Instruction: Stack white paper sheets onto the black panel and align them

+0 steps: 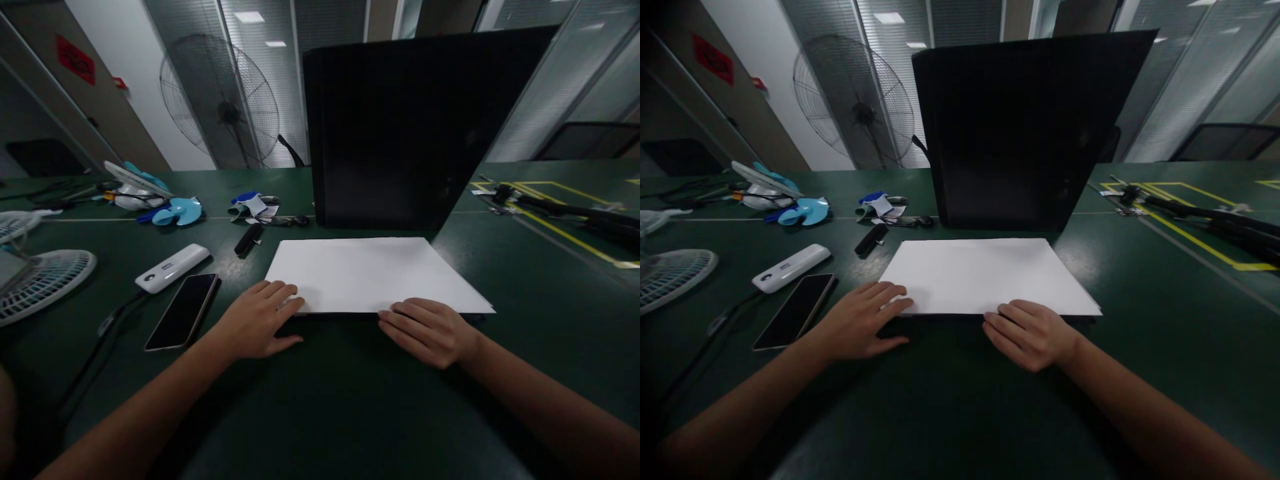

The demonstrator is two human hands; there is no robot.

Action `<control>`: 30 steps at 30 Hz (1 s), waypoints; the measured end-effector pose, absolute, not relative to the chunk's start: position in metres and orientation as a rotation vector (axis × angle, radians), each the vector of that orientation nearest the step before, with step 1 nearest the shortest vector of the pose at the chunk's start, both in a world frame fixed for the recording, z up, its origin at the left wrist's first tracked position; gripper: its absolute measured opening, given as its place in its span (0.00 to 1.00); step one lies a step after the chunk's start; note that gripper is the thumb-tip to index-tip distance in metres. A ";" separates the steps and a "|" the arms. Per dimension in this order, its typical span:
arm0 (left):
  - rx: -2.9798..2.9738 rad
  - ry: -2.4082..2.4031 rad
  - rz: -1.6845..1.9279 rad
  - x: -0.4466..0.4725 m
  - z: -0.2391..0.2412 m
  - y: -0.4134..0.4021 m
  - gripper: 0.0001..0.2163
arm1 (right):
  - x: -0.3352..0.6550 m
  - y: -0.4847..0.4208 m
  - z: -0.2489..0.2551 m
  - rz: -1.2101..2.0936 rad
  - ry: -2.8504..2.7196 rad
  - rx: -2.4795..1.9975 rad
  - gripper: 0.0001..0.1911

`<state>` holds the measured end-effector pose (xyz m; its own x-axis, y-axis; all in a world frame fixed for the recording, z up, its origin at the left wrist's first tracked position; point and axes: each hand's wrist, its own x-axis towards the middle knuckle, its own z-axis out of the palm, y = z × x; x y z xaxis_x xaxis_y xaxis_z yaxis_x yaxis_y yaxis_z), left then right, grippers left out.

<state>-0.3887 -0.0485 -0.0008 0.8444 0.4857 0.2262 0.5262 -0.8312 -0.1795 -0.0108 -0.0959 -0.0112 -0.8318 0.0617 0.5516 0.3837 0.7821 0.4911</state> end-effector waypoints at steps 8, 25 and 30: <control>-2.519 -0.625 -0.400 -0.362 -0.018 -0.055 0.15 | -0.007 -0.096 -0.004 -0.850 -2.459 -0.366 0.11; -2.546 -0.420 -0.565 -0.354 0.008 -0.076 0.20 | 0.011 -0.116 -0.013 -0.859 -2.429 -0.685 0.17; -2.504 -0.416 -0.593 -0.350 0.024 -0.089 0.16 | 0.019 -0.129 0.001 -0.850 -2.416 -0.635 0.17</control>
<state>-0.3502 -0.0890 0.0240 0.8565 0.1692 0.4876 0.4009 -0.8131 -0.4221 0.0186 -0.1292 0.0011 -0.7674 0.2585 0.5867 0.5688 0.6966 0.4371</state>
